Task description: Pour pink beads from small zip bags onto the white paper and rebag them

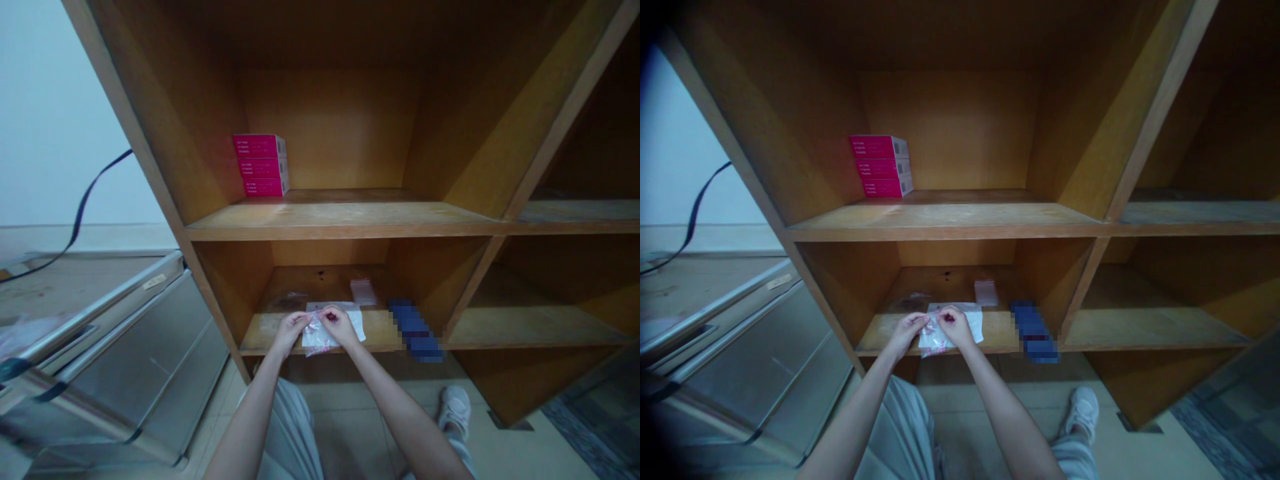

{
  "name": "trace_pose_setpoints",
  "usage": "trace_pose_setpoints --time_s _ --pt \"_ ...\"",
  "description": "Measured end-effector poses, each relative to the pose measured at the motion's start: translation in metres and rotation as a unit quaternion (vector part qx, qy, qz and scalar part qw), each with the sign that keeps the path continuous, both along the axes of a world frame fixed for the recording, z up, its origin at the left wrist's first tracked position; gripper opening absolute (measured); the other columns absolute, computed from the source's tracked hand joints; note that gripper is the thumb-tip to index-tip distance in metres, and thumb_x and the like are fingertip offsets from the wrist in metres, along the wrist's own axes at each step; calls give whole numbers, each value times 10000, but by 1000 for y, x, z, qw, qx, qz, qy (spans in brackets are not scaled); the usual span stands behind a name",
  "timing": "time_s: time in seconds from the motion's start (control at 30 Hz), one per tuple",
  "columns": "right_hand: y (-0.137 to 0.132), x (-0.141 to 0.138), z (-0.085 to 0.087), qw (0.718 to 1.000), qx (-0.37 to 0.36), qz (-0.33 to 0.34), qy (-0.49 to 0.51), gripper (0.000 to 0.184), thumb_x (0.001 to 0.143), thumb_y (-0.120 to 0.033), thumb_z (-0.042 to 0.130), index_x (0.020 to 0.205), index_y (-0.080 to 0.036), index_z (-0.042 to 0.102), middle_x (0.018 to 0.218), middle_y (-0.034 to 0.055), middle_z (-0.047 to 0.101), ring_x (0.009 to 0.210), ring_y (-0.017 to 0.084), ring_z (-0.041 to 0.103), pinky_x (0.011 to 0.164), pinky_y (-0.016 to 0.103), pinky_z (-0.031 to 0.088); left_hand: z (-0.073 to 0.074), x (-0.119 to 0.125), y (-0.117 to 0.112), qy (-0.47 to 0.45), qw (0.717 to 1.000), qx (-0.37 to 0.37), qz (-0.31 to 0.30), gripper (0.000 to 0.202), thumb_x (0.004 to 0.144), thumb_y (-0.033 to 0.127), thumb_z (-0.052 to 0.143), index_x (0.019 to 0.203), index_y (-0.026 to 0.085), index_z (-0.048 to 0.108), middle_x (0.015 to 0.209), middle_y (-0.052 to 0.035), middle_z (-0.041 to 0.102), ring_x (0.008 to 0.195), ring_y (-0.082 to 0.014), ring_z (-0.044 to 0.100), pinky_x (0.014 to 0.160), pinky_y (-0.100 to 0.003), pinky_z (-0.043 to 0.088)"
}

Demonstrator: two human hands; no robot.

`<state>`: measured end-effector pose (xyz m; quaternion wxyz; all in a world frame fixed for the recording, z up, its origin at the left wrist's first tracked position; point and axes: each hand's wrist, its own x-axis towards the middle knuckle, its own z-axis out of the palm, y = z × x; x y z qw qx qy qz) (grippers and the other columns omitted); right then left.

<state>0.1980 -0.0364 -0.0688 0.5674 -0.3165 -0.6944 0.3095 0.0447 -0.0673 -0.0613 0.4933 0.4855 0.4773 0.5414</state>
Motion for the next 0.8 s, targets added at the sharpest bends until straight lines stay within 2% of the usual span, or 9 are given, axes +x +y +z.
trace_pose_setpoints --time_s 0.3,0.47,0.63,0.8 --pt "0 1 3 999 -13 16 -25 65 696 -176 545 694 -178 610 763 43 620 738 158 563 688 274 438 -1 0 0 44 999 24 -11 233 623 359 628 697 139 602 622 -2 583 592 -115 506 565 -210 372" --pt "0 1 2 999 -18 19 -29 63 695 -169 547 692 -178 609 766 43 618 728 156 558 682 272 438 2 1 0 53 998 30 -32 259 636 361 624 756 132 620 681 -30 606 620 -121 513 581 -216 379" --pt "0 0 0 999 -19 29 -39 66 699 -175 544 699 -177 610 762 40 614 723 150 554 678 267 437 3 4 0 55 998 16 -33 275 616 389 629 661 118 614 570 -20 579 542 -110 486 532 -212 366" --pt "1 -1 -1 998 -22 30 -45 66 700 -173 536 697 -173 602 762 42 607 727 150 551 679 267 435 2 5 0 42 999 8 -23 224 600 339 637 606 118 596 520 8 537 487 -82 437 490 -193 331"
